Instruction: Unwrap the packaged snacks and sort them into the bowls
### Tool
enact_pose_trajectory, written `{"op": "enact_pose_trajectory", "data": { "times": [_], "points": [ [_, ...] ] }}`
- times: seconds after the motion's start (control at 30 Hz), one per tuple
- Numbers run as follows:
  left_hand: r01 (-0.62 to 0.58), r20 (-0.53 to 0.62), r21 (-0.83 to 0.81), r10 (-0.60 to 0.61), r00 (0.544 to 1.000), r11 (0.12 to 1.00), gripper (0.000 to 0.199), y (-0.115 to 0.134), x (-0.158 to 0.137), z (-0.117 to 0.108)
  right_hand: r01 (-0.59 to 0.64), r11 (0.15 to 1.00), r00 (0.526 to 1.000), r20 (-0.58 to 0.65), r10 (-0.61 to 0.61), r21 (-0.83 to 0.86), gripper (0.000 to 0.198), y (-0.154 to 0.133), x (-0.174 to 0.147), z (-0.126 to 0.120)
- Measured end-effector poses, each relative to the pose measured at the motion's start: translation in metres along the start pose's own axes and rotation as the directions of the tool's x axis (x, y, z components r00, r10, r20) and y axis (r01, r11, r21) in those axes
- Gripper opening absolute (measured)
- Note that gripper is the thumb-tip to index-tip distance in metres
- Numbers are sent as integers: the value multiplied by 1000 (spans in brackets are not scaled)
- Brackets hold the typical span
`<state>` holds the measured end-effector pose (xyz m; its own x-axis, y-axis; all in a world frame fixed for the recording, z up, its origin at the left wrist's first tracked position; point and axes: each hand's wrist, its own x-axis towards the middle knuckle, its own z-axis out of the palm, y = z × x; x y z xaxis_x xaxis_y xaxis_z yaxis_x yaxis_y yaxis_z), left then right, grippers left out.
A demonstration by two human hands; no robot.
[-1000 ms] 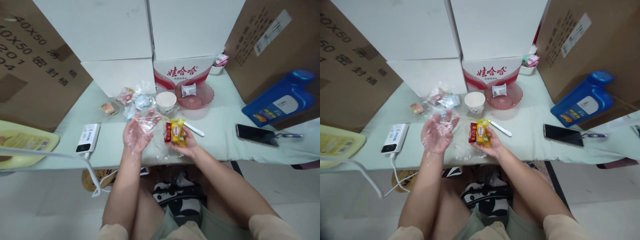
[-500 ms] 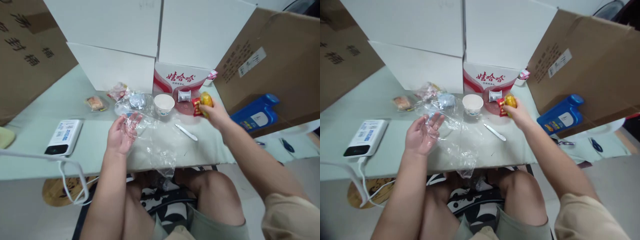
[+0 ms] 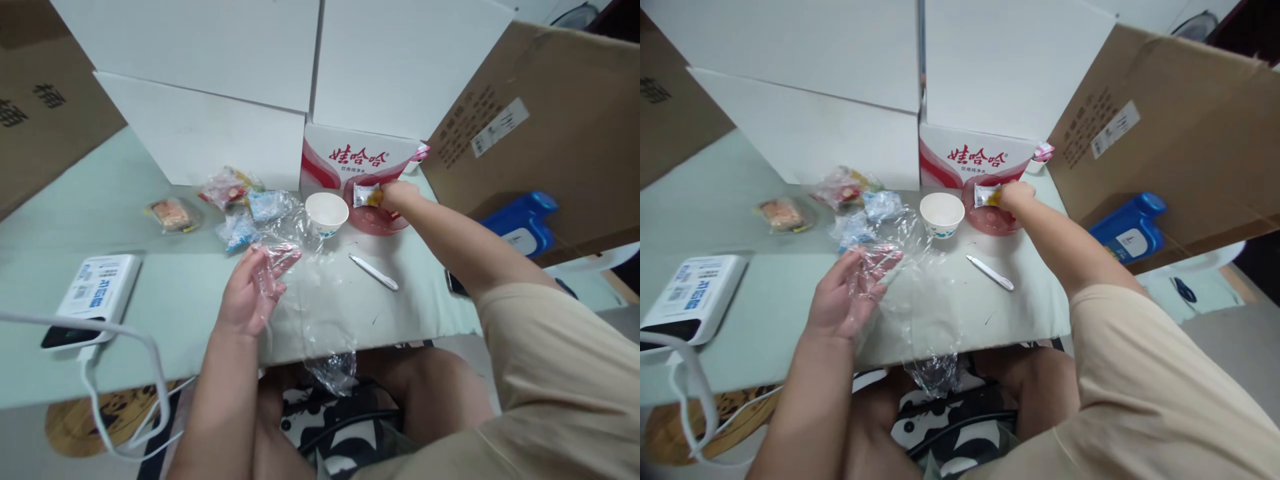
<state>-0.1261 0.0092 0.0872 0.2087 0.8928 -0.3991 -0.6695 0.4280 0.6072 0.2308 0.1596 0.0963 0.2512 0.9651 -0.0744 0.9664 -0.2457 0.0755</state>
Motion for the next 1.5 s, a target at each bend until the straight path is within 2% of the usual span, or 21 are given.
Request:
{"op": "enact_pose_trajectory", "data": {
  "times": [0.13,0.23,0.3,0.37,0.43,0.53,0.6,0.67,0.7,0.77,0.83,0.87,0.93,1.0,1.03,1.1,1.17,1.23,1.3,1.4,1.5],
  "points": [
    [-7,-5,32,7,1000,999,15,2,1,-2,-32,997,995,-92,25,-69,54,4,-7,-11],
    [-16,15,32,16,1000,999,17,1,1,-4,61,998,988,-137,-65,-28,68,7,-15,-21],
    [-10,31,28,9,999,1000,18,0,0,-5,190,982,976,-113,-188,11,73,8,-19,-22],
    [-2,34,25,1,999,1000,20,-2,-1,-4,359,933,931,-65,-359,-14,64,6,-20,-20],
    [-2,24,25,1,1000,1000,22,-3,-2,-3,513,851,855,-20,-518,-109,46,3,-19,-17],
    [-8,18,36,7,1000,999,23,-5,-2,-1,631,741,762,-1,-648,-229,31,-6,-11,-14],
    [-9,21,43,8,1000,999,23,-6,0,0,687,690,712,22,-702,-230,32,-13,-3,-13],
    [-8,22,49,7,1000,999,24,-6,2,1,723,662,677,12,-736,-198,46,-19,4,-15],
    [-6,20,52,5,1000,999,24,-6,3,2,714,677,686,-18,-728,-180,55,-20,7,-17],
    [4,12,55,-5,1000,998,23,-6,6,3,616,776,771,-100,-629,-136,68,-19,12,-22],
    [14,4,50,-15,1000,999,22,-6,8,3,467,883,868,-168,-468,-45,66,-11,12,-26],
    [20,5,48,-20,1000,999,21,-6,9,3,415,910,893,-200,-402,24,62,-6,8,-28],
    [26,23,53,-27,999,998,18,-6,9,3,383,910,901,-280,-331,157,52,3,-12,-25],
    [28,54,65,-32,998,998,14,-6,9,1,388,867,893,-361,-270,312,43,6,-50,-12],
    [32,72,66,-37,997,997,14,-6,9,-1,369,796,904,-384,-187,481,39,4,-75,-2],
    [49,121,52,-55,991,997,16,-6,8,-5,254,524,962,-269,-48,813,38,-6,-131,24],
    [49,173,32,-54,983,998,23,-7,6,-10,53,189,995,-36,-91,981,48,-25,-186,52],
    [-21,187,43,12,982,999,37,-9,4,-17,-186,-45,956,170,-238,982,68,-50,-224,75],
    [-145,158,107,127,979,984,56,-11,2,-24,-363,-169,886,283,-366,916,91,-77,-243,87],
    [-264,101,224,247,964,938,76,-13,0,-30,-498,-318,820,319,-474,807,108,-111,-243,87],
    [-294,69,261,286,956,920,67,-14,-1,-31,-520,-399,829,333,-449,755,101,-125,-234,79]
  ]
}}
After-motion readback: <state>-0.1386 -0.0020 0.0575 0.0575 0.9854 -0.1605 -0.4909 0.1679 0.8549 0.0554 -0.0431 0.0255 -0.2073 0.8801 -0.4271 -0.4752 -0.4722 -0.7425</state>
